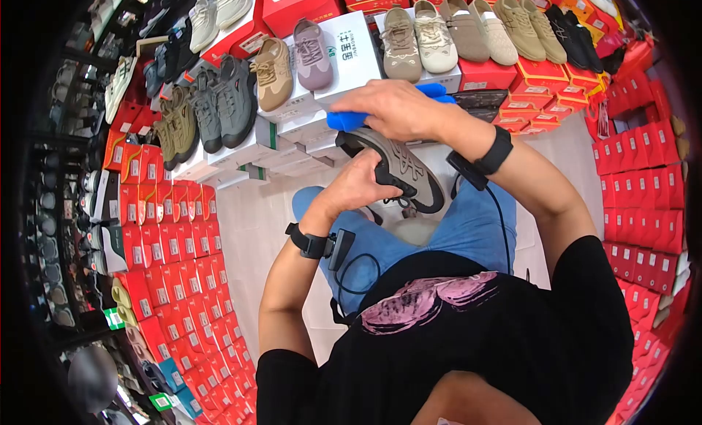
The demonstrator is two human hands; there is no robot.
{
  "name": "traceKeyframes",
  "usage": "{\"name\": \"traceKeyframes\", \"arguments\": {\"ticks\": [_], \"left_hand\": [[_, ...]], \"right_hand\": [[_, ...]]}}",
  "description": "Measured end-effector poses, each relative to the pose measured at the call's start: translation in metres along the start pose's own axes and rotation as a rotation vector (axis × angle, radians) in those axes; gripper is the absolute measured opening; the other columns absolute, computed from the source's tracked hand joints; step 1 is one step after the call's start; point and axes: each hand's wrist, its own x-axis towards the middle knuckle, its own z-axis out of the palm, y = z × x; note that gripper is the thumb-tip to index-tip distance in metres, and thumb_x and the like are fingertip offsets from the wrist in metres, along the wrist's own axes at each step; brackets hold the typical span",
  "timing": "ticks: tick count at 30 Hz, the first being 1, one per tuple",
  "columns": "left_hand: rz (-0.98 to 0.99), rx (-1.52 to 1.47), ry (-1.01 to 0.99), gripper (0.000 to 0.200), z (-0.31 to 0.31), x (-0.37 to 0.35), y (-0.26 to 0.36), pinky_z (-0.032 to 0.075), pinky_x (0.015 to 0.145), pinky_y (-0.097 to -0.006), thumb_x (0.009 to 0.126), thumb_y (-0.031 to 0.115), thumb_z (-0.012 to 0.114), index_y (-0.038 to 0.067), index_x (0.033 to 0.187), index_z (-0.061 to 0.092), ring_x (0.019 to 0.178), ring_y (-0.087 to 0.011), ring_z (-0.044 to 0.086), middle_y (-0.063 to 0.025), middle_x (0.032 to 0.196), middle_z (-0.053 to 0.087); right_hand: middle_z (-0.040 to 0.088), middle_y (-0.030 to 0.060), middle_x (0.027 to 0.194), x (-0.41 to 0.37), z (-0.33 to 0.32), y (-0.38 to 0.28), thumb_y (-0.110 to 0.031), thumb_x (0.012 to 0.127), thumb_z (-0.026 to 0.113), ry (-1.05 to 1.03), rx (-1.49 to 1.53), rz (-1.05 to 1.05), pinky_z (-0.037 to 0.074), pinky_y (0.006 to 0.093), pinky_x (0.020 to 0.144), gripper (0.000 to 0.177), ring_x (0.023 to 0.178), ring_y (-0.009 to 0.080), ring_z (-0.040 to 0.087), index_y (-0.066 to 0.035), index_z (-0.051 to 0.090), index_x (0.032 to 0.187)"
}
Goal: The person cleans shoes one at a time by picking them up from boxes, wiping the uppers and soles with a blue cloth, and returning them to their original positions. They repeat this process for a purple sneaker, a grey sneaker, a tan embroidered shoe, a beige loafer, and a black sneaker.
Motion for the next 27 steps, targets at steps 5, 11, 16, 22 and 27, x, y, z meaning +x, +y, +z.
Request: {"name": "traceKeyframes", "arguments": {"ticks": [5, 11, 16, 22, 27], "left_hand": [[-0.089, -0.313, 0.147, 0.047, 0.002, -0.001, -0.043, 0.048, 0.078, -0.0293, 0.063, 0.012, 0.082, -0.003, 0.099, 0.057, 0.089, -0.0141, 0.058, -0.0089, 0.093, 0.061], [-0.095, -0.528, 0.331, 0.046, -0.01, 0.003, -0.067, 0.05, 0.076, -0.0274, 0.063, 0.009, 0.083, -0.001, 0.095, 0.053, 0.085, -0.0129, 0.059, -0.008, 0.092, 0.064], [-0.182, -0.188, 0.397, 0.045, -0.018, 0.002, -0.062, 0.05, 0.07, -0.0262, 0.064, 0.013, 0.083, -0.001, 0.092, 0.051, 0.08, -0.0117, 0.059, -0.0083, 0.089, 0.063], [-0.054, -0.072, 0.417, 0.048, 0.01, 0.011, -0.071, 0.05, 0.075, -0.0281, 0.064, 0.012, 0.083, -0.002, 0.1, 0.054, 0.083, -0.0142, 0.06, -0.0065, 0.092, 0.063], [-0.05, -0.402, 0.328, 0.053, 0.011, 0.019, -0.057, 0.05, 0.079, -0.0314, 0.062, 0.017, 0.082, -0.001, 0.104, 0.056, 0.088, -0.0186, 0.062, -0.0085, 0.093, 0.064]], "right_hand": [[0.061, 0.0013, 0.116, -0.04, 0.012, -0.006, -0.002, 0.072, 0.06, -0.014, -0.179, 0.019, 0.048, 0.0399, 0.084, 0.044, 0.098, 0.0264, 0.057, -0.016, 0.063, 0.114], [0.059, 0.005, 0.12, -0.09, 0.0, -0.017, -0.001, 0.069, 0.061, -0.127, -0.335, 0.054, 0.048, 0.0384, 0.081, 0.044, 0.097, 0.0271, 0.057, -0.013, 0.063, 0.111], [0.064, 0.0067, 0.108, -0.112, -0.013, 0.0, -0.001, 0.068, 0.062, -0.458, -0.285, 0.215, 0.05, 0.0407, 0.077, 0.042, 0.094, 0.0283, 0.061, -0.015, 0.066, 0.107], [0.065, 0.0079, 0.106, -0.041, -0.027, -0.001, -0.001, 0.068, 0.06, -0.101, -0.287, 0.216, 0.05, 0.0413, 0.078, 0.042, 0.094, 0.0299, 0.062, -0.013, 0.066, 0.108], [0.062, 0.0045, 0.115, -0.009, 0.01, -0.023, -0.005, 0.07, 0.065, -0.114, -0.303, -0.037, 0.049, 0.0393, 0.081, 0.038, 0.096, 0.0272, 0.058, -0.014, 0.065, 0.107]]}}
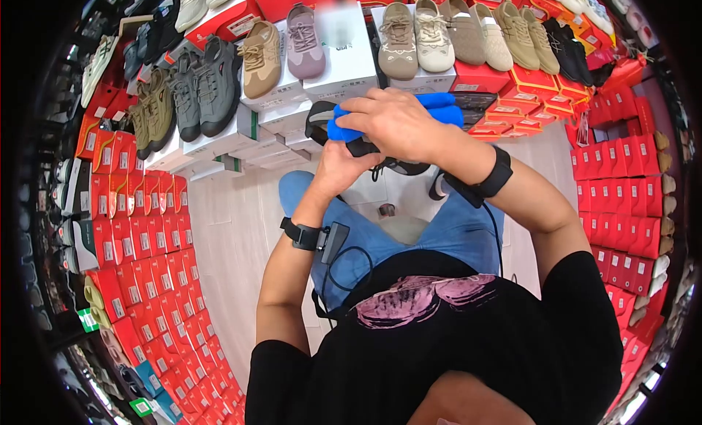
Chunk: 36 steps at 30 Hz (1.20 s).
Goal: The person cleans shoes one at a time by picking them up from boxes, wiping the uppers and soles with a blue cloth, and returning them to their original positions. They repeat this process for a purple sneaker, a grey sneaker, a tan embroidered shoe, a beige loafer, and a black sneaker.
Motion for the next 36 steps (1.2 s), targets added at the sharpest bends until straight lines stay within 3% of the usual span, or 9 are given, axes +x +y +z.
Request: {"name": "traceKeyframes", "arguments": {"ticks": [11, 17, 22, 24, 25, 30, 32, 34, 36], "left_hand": [[-0.021, 0.097, 0.528, 0.048, -0.031, -0.011, 0.005, 0.049, 0.074, -0.0296, 0.065, 0.022, 0.082, -0.005, 0.094, 0.055, 0.08, -0.016, 0.06, -0.0114, 0.089, 0.065], [-0.127, -0.159, 0.677, 0.048, -0.01, 0.001, 0.004, 0.048, 0.067, -0.0278, 0.069, 0.027, 0.081, -0.004, 0.095, 0.056, 0.076, -0.0136, 0.059, -0.0098, 0.088, 0.064], [-0.235, -0.542, 0.476, 0.036, 0.011, 0.006, 0.02, 0.044, 0.061, -0.0272, 0.077, 0.033, 0.075, 0.009, 0.1, 0.061, 0.074, -0.0115, 0.059, -0.0037, 0.09, 0.065], [-0.332, -0.909, 0.507, 0.042, 0.017, 0.007, 0.024, 0.045, 0.066, -0.0328, 0.084, 0.046, 0.065, 0.01, 0.104, 0.061, 0.081, -0.0128, 0.059, -0.0023, 0.09, 0.066], [-0.359, -0.922, 0.478, 0.044, 0.02, 0.009, 0.022, 0.049, 0.071, -0.0328, 0.09, 0.051, 0.053, 0.014, 0.111, 0.058, 0.091, -0.0166, 0.06, -0.0038, 0.105, 0.064], [-0.382, -1.253, 0.498, 0.042, 0.03, 0.013, -0.008, 0.048, 0.093, -0.0408, 0.096, 0.045, 0.041, 0.014, 0.118, 0.055, 0.107, -0.0233, 0.059, -0.008, 0.116, 0.06], [-0.174, -1.608, 0.155, 0.049, 0.03, 0.014, -0.034, 0.045, 0.09, -0.0446, 0.096, 0.053, 0.032, 0.016, 0.118, 0.055, 0.11, -0.0254, 0.055, -0.0083, 0.118, 0.059], [-0.257, -1.522, 0.167, 0.047, 0.024, 0.006, -0.004, 0.043, 0.094, -0.0455, 0.097, 0.052, 0.031, 0.017, 0.117, 0.056, 0.11, -0.0273, 0.054, -0.0088, 0.116, 0.059], [-0.519, -1.465, 0.45, 0.04, 0.029, 0.003, 0.009, 0.045, 0.095, -0.0431, 0.096, 0.043, 0.04, 0.014, 0.12, 0.054, 0.111, -0.0248, 0.055, -0.0081, 0.117, 0.059]], "right_hand": [[0.06, 0.0056, 0.109, -0.078, 0.007, 0.027, -0.001, 0.071, 0.059, -0.227, -0.108, 0.243, 0.047, 0.0388, 0.082, 0.038, 0.097, 0.0272, 0.056, -0.012, 0.065, 0.107], [0.06, 0.0095, 0.117, -0.053, -0.012, 0.039, -0.002, 0.07, 0.063, 0.245, -0.014, 0.453, 0.048, 0.0398, 0.087, 0.043, 0.102, 0.0302, 0.058, -0.013, 0.062, 0.112], [0.059, 0.0063, 0.113, -0.001, 0.004, 0.016, -0.007, 0.067, 0.066, 0.451, -0.299, 0.224, 0.046, 0.0389, 0.078, 0.042, 0.095, 0.0272, 0.057, -0.016, 0.064, 0.108], [0.059, 0.0055, 0.113, 0.004, 0.019, 0.007, -0.009, 0.067, 0.066, 0.402, -0.28, 0.221, 0.045, 0.0382, 0.077, 0.042, 0.095, 0.0264, 0.056, -0.016, 0.064, 0.108], [0.059, 0.0047, 0.113, 0.006, 0.025, 0.002, -0.012, 0.066, 0.066, 0.35, -0.26, 0.218, 0.044, 0.0376, 0.076, 0.041, 0.096, 0.0256, 0.055, -0.017, 0.064, 0.107], [0.059, 0.0038, 0.115, -0.004, 0.03, -0.031, -0.006, 0.066, 0.064, 0.321, -0.101, 0.169, 0.047, 0.0383, 0.078, 0.041, 0.097, 0.0274, 0.056, -0.015, 0.064, 0.106], [0.058, 0.0034, 0.119, -0.013, 0.034, -0.04, -0.006, 0.065, 0.065, 0.251, -0.043, 0.077, 0.047, 0.038, 0.079, 0.042, 0.1, 0.0278, 0.056, -0.016, 0.065, 0.106], [0.059, 0.004, 0.12, -0.017, 0.027, -0.032, -0.005, 0.065, 0.064, 0.217, -0.027, 0.061, 0.048, 0.0375, 0.079, 0.043, 0.1, 0.0275, 0.057, -0.017, 0.065, 0.107], [0.06, 0.006, 0.119, -0.015, 0.016, -0.017, -0.002, 0.066, 0.063, 0.122, 0.109, 0.017, 0.048, 0.0381, 0.081, 0.044, 0.098, 0.028, 0.058, -0.016, 0.064, 0.108]]}}
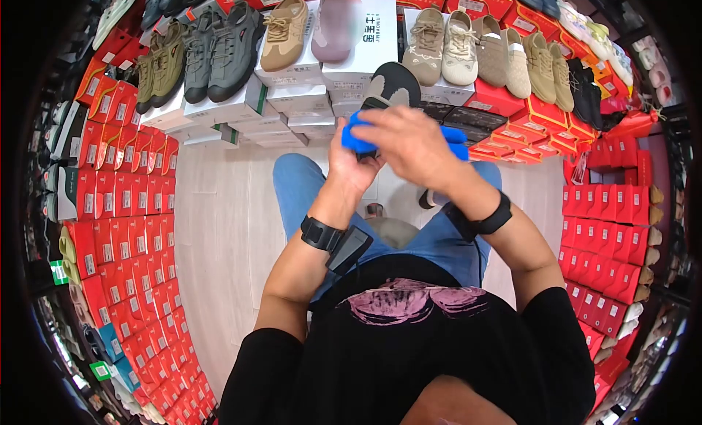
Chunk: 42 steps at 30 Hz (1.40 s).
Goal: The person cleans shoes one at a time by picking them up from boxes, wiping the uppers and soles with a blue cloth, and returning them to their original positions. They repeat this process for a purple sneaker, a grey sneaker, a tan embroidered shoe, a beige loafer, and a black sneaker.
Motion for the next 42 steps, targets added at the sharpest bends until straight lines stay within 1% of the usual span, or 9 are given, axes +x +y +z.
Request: {"name": "traceKeyframes", "arguments": {"ticks": [1, 4, 5, 12, 20, 26, 29, 37, 42], "left_hand": [[0.01, 0.072, -0.029, 0.047, 0.0, 0.0, -0.002, 0.041, 0.095, -0.0467, 0.095, 0.055, 0.038, 0.016, 0.115, 0.056, 0.111, -0.023, 0.049, -0.0049, 0.116, 0.058], [0.002, 0.115, -0.068, 0.046, 0.002, -0.005, -0.002, 0.04, 0.094, -0.0474, 0.092, 0.055, 0.046, 0.017, 0.116, 0.055, 0.11, -0.021, 0.049, -0.0032, 0.118, 0.057], [0.003, 0.066, -0.03, 0.037, 0.007, -0.009, -0.002, 0.038, 0.097, -0.0467, 0.09, 0.04, 0.056, 0.013, 0.115, 0.056, 0.112, -0.0241, 0.051, -0.0068, 0.117, 0.059], [-0.01, 0.037, -0.047, 0.033, 0.007, -0.011, -0.001, 0.04, 0.095, -0.0504, 0.084, 0.025, 0.065, 0.011, 0.113, 0.056, 0.107, -0.0254, 0.054, -0.0079, 0.112, 0.06], [-0.063, -0.266, -0.072, 0.032, 0.004, -0.003, -0.004, 0.041, 0.099, -0.0478, 0.085, 0.027, 0.064, 0.008, 0.11, 0.058, 0.107, -0.026, 0.053, -0.0089, 0.111, 0.059], [-0.144, -0.216, -0.02, 0.04, 0.005, -0.007, -0.003, 0.037, 0.1, -0.0539, 0.082, 0.032, 0.068, 0.013, 0.115, 0.056, 0.113, -0.0242, 0.047, -0.0069, 0.115, 0.05], [-0.131, -0.199, -0.019, 0.043, 0.006, -0.006, -0.007, 0.036, 0.1, -0.0553, 0.08, 0.033, 0.07, 0.013, 0.116, 0.055, 0.113, -0.024, 0.045, -0.0065, 0.116, 0.049], [-0.141, -0.196, -0.209, 0.033, 0.015, -0.022, -0.021, 0.05, 0.089, -0.0473, 0.084, 0.028, 0.069, 0.011, 0.109, 0.056, 0.104, -0.0206, 0.05, -0.0055, 0.108, 0.056], [-0.186, -0.34, -0.293, 0.025, 0.001, -0.009, -0.014, 0.054, 0.083, -0.0386, 0.086, 0.029, 0.066, 0.011, 0.101, 0.061, 0.089, -0.0185, 0.061, -0.0037, 0.096, 0.065]], "right_hand": [[0.06, 0.0075, 0.117, 0.005, -0.006, 0.009, 0.0, 0.068, 0.061, 0.07, -0.044, 0.02, 0.049, 0.0389, 0.083, 0.044, 0.097, 0.0288, 0.058, -0.015, 0.064, 0.109], [0.062, 0.0044, 0.113, 0.027, -0.025, 0.032, -0.005, 0.069, 0.063, 0.322, -0.232, 0.073, 0.048, 0.0382, 0.078, 0.037, 0.095, 0.0256, 0.057, -0.016, 0.067, 0.104], [0.062, 0.0044, 0.113, 0.03, -0.024, 0.039, -0.005, 0.069, 0.063, 0.325, -0.235, 0.076, 0.048, 0.0382, 0.078, 0.037, 0.095, 0.0256, 0.057, -0.016, 0.067, 0.104], [0.056, 0.0067, 0.117, 0.015, -0.01, 0.039, -0.005, 0.069, 0.062, 0.289, -0.397, 0.115, 0.045, 0.0405, 0.078, 0.041, 0.098, 0.0289, 0.054, -0.016, 0.064, 0.108], [0.054, 0.0148, 0.119, -0.042, 0.024, 0.013, 0.0, 0.072, 0.062, 0.304, -0.045, 0.29, 0.046, 0.0428, 0.087, 0.044, 0.101, 0.0357, 0.054, -0.012, 0.061, 0.115], [0.059, 0.0149, 0.114, -0.063, 0.0, 0.042, -0.001, 0.072, 0.066, 0.032, 0.373, 0.391, 0.047, 0.038, 0.088, 0.044, 0.104, 0.032, 0.057, -0.008, 0.061, 0.114], [0.059, 0.0142, 0.117, -0.03, -0.028, 0.044, -0.001, 0.073, 0.065, 0.263, 0.185, 0.461, 0.044, 0.035, 0.094, 0.044, 0.109, 0.0291, 0.056, -0.006, 0.06, 0.116], [0.055, 0.0143, 0.121, 0.016, -0.027, 0.047, -0.001, 0.073, 0.063, 0.454, -0.212, 0.152, 0.046, 0.0419, 0.089, 0.043, 0.106, 0.0349, 0.054, -0.012, 0.061, 0.115], [0.055, 0.0151, 0.121, -0.028, -0.008, 0.023, -0.001, 0.073, 0.064, 0.369, -0.076, 0.267, 0.045, 0.0415, 0.089, 0.043, 0.105, 0.035, 0.054, -0.011, 0.061, 0.115]]}}
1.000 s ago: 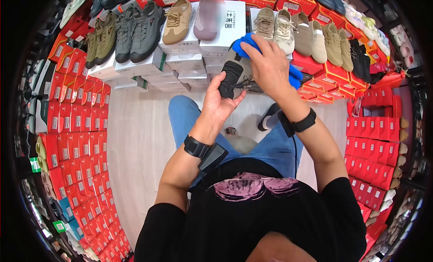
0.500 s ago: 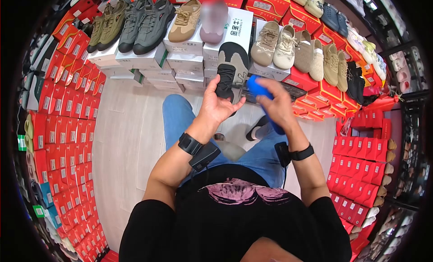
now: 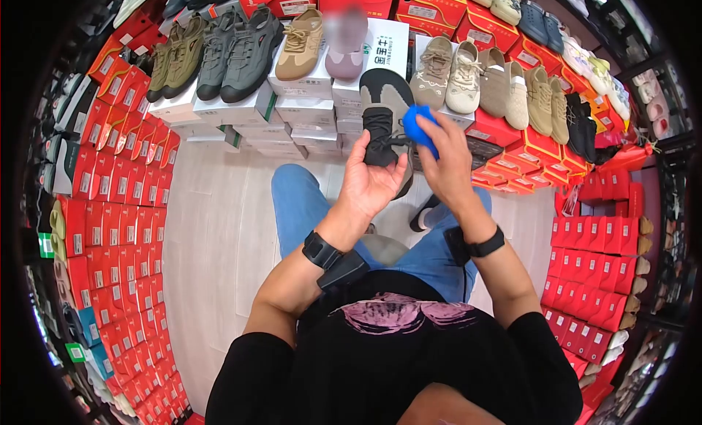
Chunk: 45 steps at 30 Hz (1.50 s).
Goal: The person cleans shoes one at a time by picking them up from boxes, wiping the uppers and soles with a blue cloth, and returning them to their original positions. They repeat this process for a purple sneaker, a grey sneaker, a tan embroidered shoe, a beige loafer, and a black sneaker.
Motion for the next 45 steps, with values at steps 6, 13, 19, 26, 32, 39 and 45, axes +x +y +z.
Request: {"name": "traceKeyframes", "arguments": {"ticks": [6, 13, 19, 26, 32, 39, 45], "left_hand": [[0.1, 0.052, 0.061, 0.026, 0.005, 0.001, 0.008, 0.054, 0.081, -0.0387, 0.085, 0.03, 0.068, 0.011, 0.101, 0.061, 0.092, -0.0191, 0.06, -0.0037, 0.098, 0.064], [0.095, 0.217, 0.1, 0.035, 0.01, -0.001, -0.016, 0.05, 0.091, -0.0453, 0.084, 0.027, 0.069, 0.01, 0.111, 0.056, 0.103, -0.0225, 0.054, -0.0048, 0.108, 0.059], [0.001, 0.259, 0.082, 0.037, 0.015, -0.01, -0.029, 0.043, 0.098, -0.049, 0.084, 0.029, 0.069, 0.014, 0.115, 0.055, 0.107, -0.0197, 0.052, -0.0022, 0.109, 0.058], [0.037, 0.197, 0.151, 0.035, -0.009, 0.0, -0.01, 0.044, 0.094, -0.0453, 0.086, 0.039, 0.065, 0.018, 0.113, 0.057, 0.105, -0.0183, 0.055, -0.0006, 0.109, 0.061], [0.043, 0.295, 0.047, 0.039, 0.007, -0.003, -0.017, 0.043, 0.098, -0.0441, 0.09, 0.048, 0.056, 0.019, 0.117, 0.056, 0.111, -0.0197, 0.054, -0.0041, 0.116, 0.059], [-0.092, 0.152, -0.204, 0.039, -0.019, -0.001, 0.02, 0.043, 0.099, -0.0426, 0.095, 0.043, 0.044, 0.012, 0.114, 0.058, 0.114, -0.0275, 0.053, -0.0098, 0.117, 0.06], [0.059, 0.179, 0.024, 0.043, 0.012, -0.014, 0.007, 0.051, 0.087, -0.0417, 0.092, 0.044, 0.052, 0.009, 0.116, 0.058, 0.098, -0.0263, 0.062, -0.0109, 0.11, 0.064]], "right_hand": [[0.058, 0.0151, 0.117, -0.052, -0.016, 0.011, 0.001, 0.07, 0.066, -0.416, 0.305, 0.239, 0.045, 0.0381, 0.093, 0.046, 0.109, 0.0339, 0.055, -0.008, 0.061, 0.115], [0.058, 0.0154, 0.119, 0.018, -0.04, 0.022, 0.0, 0.072, 0.066, 0.025, 0.073, 0.142, 0.045, 0.0374, 0.092, 0.043, 0.107, 0.0334, 0.056, -0.009, 0.062, 0.114], [0.059, 0.0119, 0.116, 0.043, -0.016, 0.01, 0.001, 0.068, 0.064, 0.077, -0.158, -0.172, 0.047, 0.0388, 0.085, 0.043, 0.101, 0.0313, 0.056, -0.013, 0.065, 0.109], [0.062, 0.0065, 0.112, 0.022, -0.021, -0.017, 0.0, 0.065, 0.064, -0.363, 0.083, -0.157, 0.048, 0.0375, 0.084, 0.042, 0.1, 0.028, 0.057, -0.015, 0.067, 0.105], [0.061, 0.0084, 0.115, 0.035, -0.006, -0.026, -0.002, 0.065, 0.068, -0.128, -0.044, -0.185, 0.048, 0.0406, 0.083, 0.043, 0.098, 0.0299, 0.058, -0.012, 0.065, 0.107], [0.062, 0.0047, 0.112, 0.011, -0.01, -0.044, -0.005, 0.063, 0.071, -0.575, 0.101, -0.277, 0.048, 0.0385, 0.082, 0.041, 0.096, 0.0258, 0.058, -0.016, 0.068, 0.103], [0.063, 0.009, 0.112, 0.048, -0.02, -0.02, 0.001, 0.068, 0.065, -0.074, 0.186, -0.131, 0.048, 0.0401, 0.087, 0.044, 0.102, 0.0301, 0.058, -0.014, 0.066, 0.109]]}}
